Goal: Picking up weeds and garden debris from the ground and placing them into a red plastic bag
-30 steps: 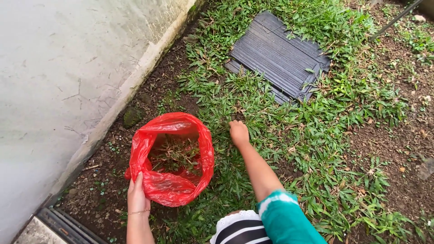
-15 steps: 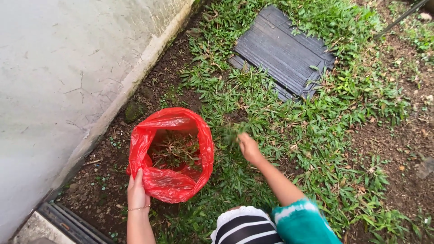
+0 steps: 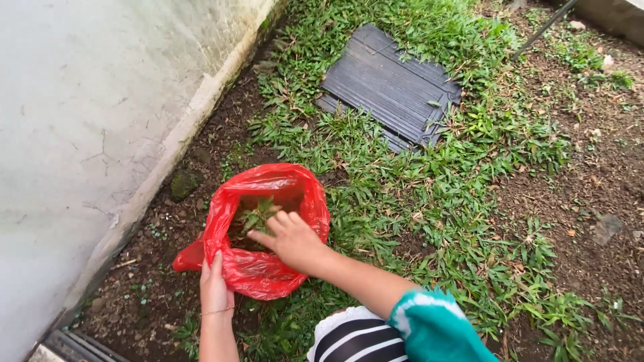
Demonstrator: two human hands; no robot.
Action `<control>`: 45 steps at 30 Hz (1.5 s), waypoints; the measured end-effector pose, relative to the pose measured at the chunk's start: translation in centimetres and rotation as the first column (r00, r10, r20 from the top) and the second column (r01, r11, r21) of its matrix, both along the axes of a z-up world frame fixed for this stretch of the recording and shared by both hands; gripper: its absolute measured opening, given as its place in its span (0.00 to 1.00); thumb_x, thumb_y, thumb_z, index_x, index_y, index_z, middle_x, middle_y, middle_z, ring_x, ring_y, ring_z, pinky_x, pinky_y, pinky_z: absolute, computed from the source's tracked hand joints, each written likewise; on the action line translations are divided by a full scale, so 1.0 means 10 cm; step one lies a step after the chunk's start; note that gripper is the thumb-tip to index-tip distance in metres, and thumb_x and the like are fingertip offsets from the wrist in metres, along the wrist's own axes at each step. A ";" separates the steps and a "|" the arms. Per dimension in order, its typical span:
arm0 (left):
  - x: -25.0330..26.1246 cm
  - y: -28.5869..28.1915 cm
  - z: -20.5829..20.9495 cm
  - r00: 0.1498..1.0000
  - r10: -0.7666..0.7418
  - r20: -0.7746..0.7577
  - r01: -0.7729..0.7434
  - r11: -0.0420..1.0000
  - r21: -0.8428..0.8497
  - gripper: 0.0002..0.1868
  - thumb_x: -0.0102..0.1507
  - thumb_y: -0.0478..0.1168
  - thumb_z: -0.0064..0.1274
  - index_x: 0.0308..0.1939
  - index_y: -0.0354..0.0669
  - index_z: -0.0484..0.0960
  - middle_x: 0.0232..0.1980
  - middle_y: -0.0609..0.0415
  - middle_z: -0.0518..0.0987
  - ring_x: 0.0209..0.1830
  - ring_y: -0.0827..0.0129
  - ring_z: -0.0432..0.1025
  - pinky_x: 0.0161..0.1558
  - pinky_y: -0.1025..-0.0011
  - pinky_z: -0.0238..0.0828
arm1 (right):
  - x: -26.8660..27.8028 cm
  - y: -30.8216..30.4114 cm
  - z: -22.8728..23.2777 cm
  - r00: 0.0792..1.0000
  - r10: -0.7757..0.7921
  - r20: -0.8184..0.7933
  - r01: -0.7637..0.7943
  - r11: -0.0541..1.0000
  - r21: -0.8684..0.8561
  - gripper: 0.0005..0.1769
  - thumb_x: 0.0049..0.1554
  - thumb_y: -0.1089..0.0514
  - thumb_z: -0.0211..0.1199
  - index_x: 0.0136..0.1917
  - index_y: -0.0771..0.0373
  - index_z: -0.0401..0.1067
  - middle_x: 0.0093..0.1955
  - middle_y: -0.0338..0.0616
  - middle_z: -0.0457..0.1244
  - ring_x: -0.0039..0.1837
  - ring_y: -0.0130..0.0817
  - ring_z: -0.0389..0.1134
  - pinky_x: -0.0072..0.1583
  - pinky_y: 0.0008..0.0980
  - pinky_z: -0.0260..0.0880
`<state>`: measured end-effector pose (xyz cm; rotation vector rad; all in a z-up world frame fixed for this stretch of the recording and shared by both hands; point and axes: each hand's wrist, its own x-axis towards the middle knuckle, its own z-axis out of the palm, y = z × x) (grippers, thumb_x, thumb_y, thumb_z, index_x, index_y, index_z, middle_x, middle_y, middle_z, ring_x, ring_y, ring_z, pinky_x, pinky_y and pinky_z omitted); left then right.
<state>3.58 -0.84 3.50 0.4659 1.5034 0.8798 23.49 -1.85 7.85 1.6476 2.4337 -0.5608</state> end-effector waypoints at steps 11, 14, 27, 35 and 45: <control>0.20 0.29 0.26 0.999 0.023 0.022 -0.023 0.999 0.032 0.29 0.70 0.48 0.41 0.76 0.49 0.64 0.57 0.53 0.73 0.57 0.63 0.69 0.60 0.61 0.67 | 1.73 0.08 -1.26 0.417 -0.607 -0.677 0.803 0.595 -0.040 0.17 0.61 0.62 0.53 0.63 0.59 0.70 0.61 0.45 0.64 0.65 0.37 0.62 0.68 0.42 0.63; 0.41 0.51 0.18 0.997 0.030 0.071 -0.034 0.998 0.056 0.29 0.70 0.47 0.41 0.76 0.50 0.65 0.56 0.53 0.74 0.56 0.64 0.70 0.59 0.62 0.68 | 2.27 0.16 -1.75 0.412 -0.810 -0.418 0.795 0.543 -0.268 0.23 0.62 0.55 0.55 0.69 0.58 0.65 0.70 0.51 0.58 0.72 0.47 0.57 0.71 0.50 0.60; 0.81 1.83 1.00 0.904 -0.259 -0.339 0.278 0.961 0.008 0.34 0.72 0.56 0.46 0.78 0.49 0.57 0.75 0.34 0.58 0.69 0.35 0.61 0.52 0.34 0.70 | 3.15 1.10 -1.21 0.708 -0.699 -0.103 0.659 0.706 -0.258 0.25 0.63 0.49 0.58 0.66 0.67 0.69 0.61 0.62 0.63 0.67 0.63 0.63 0.66 0.62 0.66; 0.68 1.98 0.80 0.993 -0.092 -0.076 0.099 0.991 0.093 0.31 0.73 0.52 0.44 0.78 0.53 0.54 0.74 0.35 0.60 0.69 0.40 0.62 0.59 0.34 0.64 | 2.85 1.20 -2.08 0.683 -0.724 0.096 0.717 0.641 -0.273 0.35 0.66 0.37 0.47 0.73 0.66 0.61 0.72 0.59 0.57 0.73 0.55 0.57 0.70 0.52 0.62; 0.83 2.19 0.05 0.976 -0.109 0.188 0.129 0.987 -0.097 0.19 0.73 0.48 0.40 0.67 0.53 0.69 0.56 0.51 0.78 0.53 0.62 0.73 0.53 0.58 0.71 | 2.61 1.76 -2.33 0.573 -0.779 0.254 0.819 0.534 -0.208 0.50 0.63 0.32 0.51 0.85 0.52 0.31 0.86 0.57 0.32 0.80 0.53 0.46 0.73 0.45 0.57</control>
